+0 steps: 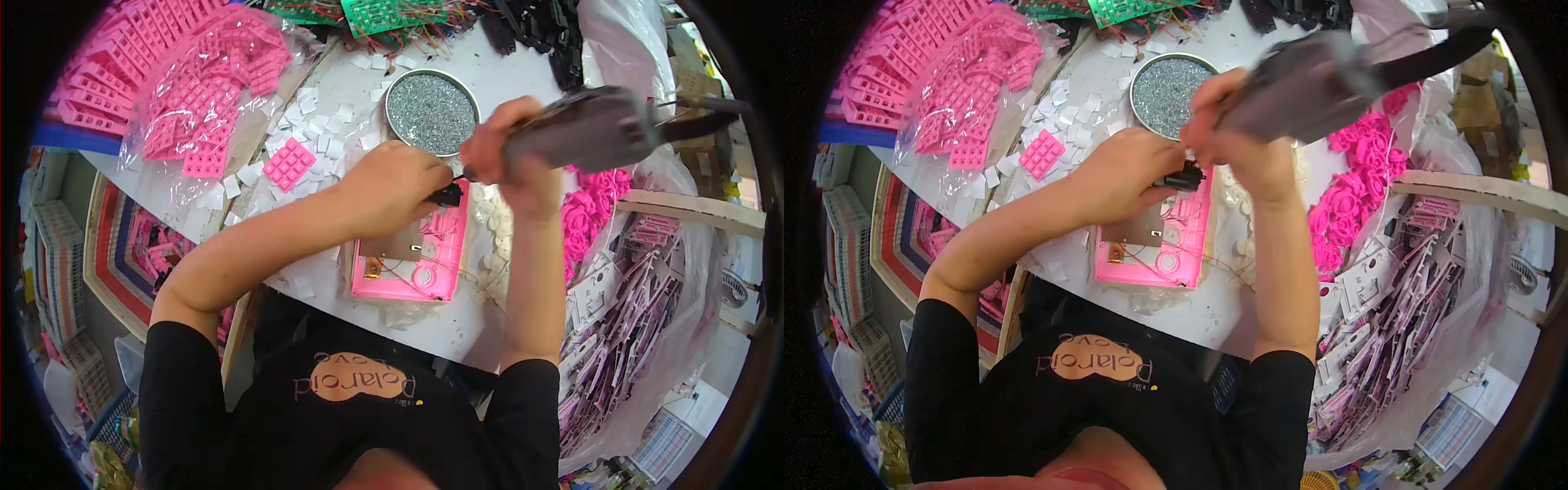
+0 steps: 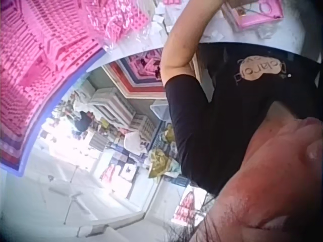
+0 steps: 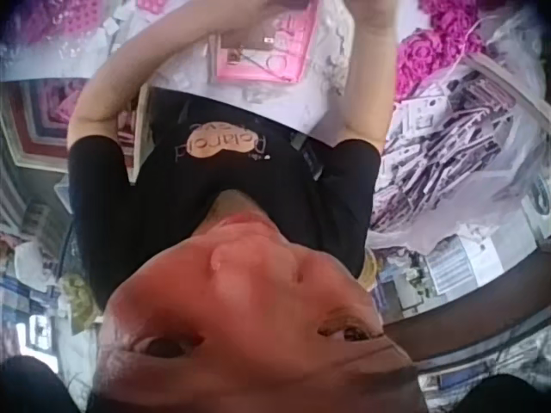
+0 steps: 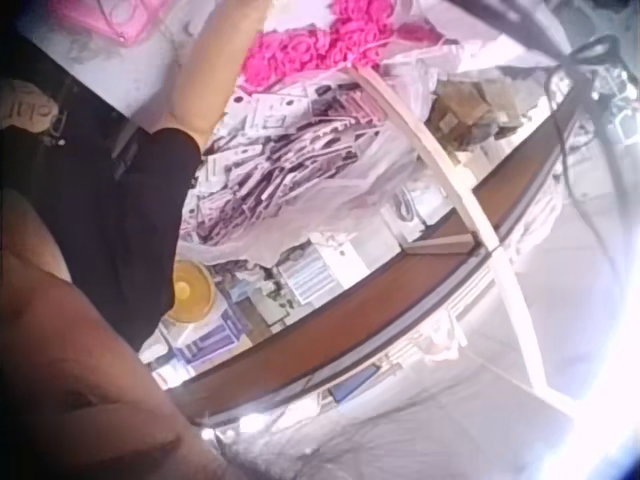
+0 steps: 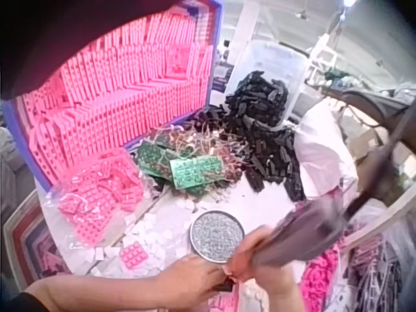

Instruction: Assembling a pink toy calculator by installing a circuit board, internal components, and plastic casing parts.

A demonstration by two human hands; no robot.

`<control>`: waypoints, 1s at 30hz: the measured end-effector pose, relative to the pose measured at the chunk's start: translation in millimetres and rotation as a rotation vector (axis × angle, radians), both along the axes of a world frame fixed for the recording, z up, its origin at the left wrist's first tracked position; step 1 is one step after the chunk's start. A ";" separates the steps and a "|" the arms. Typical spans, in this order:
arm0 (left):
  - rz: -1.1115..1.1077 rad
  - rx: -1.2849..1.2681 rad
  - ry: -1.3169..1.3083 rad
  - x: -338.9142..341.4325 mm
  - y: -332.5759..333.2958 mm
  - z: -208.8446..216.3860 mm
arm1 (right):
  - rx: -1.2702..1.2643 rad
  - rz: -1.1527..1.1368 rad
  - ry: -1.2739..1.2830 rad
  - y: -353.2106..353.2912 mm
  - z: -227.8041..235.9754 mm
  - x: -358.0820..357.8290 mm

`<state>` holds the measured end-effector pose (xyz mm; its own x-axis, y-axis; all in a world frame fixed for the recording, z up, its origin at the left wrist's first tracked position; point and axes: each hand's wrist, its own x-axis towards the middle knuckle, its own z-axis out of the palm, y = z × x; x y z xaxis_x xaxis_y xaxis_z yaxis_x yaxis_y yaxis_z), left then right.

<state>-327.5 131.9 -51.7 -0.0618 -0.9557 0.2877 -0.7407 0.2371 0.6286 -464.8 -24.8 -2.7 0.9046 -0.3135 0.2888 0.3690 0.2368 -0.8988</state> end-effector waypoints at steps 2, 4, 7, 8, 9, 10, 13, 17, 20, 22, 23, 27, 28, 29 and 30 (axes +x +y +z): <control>0.023 -0.321 -0.035 -7.0 10.0 11.8 | 0.157 -0.025 -0.173 -18.7 24.7 -6.2; 0.026 -0.413 -0.028 6.7 33.7 46.8 | 0.076 -0.278 -0.141 -47.2 42.6 -28.0; 0.220 -0.346 -0.004 43.8 112.7 94.4 | -0.203 -0.619 0.148 -96.6 61.9 -60.9; 0.326 -0.291 0.158 52.8 144.3 100.6 | -0.257 -0.735 0.277 -102.2 56.3 -68.8; 0.416 -0.184 0.168 66.9 178.0 109.0 | -0.297 -0.839 0.406 -110.8 47.0 -74.9; 0.441 0.005 0.097 79.1 211.4 126.7 | -0.481 -0.840 0.547 -125.0 35.6 -79.9; 0.389 0.649 0.072 125.9 265.5 103.0 | -0.993 -0.837 0.881 -155.3 -18.2 -125.2; 0.584 1.181 -0.393 140.4 373.7 41.0 | -1.174 -0.922 1.091 -145.4 -48.5 -78.5; 0.589 1.048 -0.357 116.3 359.2 36.3 | -1.277 -1.019 1.099 -157.2 -76.1 -58.7; 0.528 0.857 -0.303 90.4 310.3 38.5 | -1.364 -1.028 1.178 -185.1 -89.1 -60.5; 0.445 0.755 -0.338 76.9 285.8 37.6 | -1.403 -1.029 1.230 -188.7 -95.9 -65.3; 0.023 0.274 -0.125 33.9 192.0 57.0 | -1.455 -1.097 0.723 -153.0 -91.8 -94.4; -0.018 0.210 -0.114 31.0 178.8 51.5 | -1.439 -1.119 0.729 -140.0 -92.1 -96.7; -0.050 0.149 -0.103 26.6 168.2 43.5 | -1.266 -1.055 0.805 -109.9 -76.8 -92.3; -0.057 0.063 -0.091 22.5 155.5 35.9 | -1.098 -0.983 0.869 -73.9 -56.6 -84.8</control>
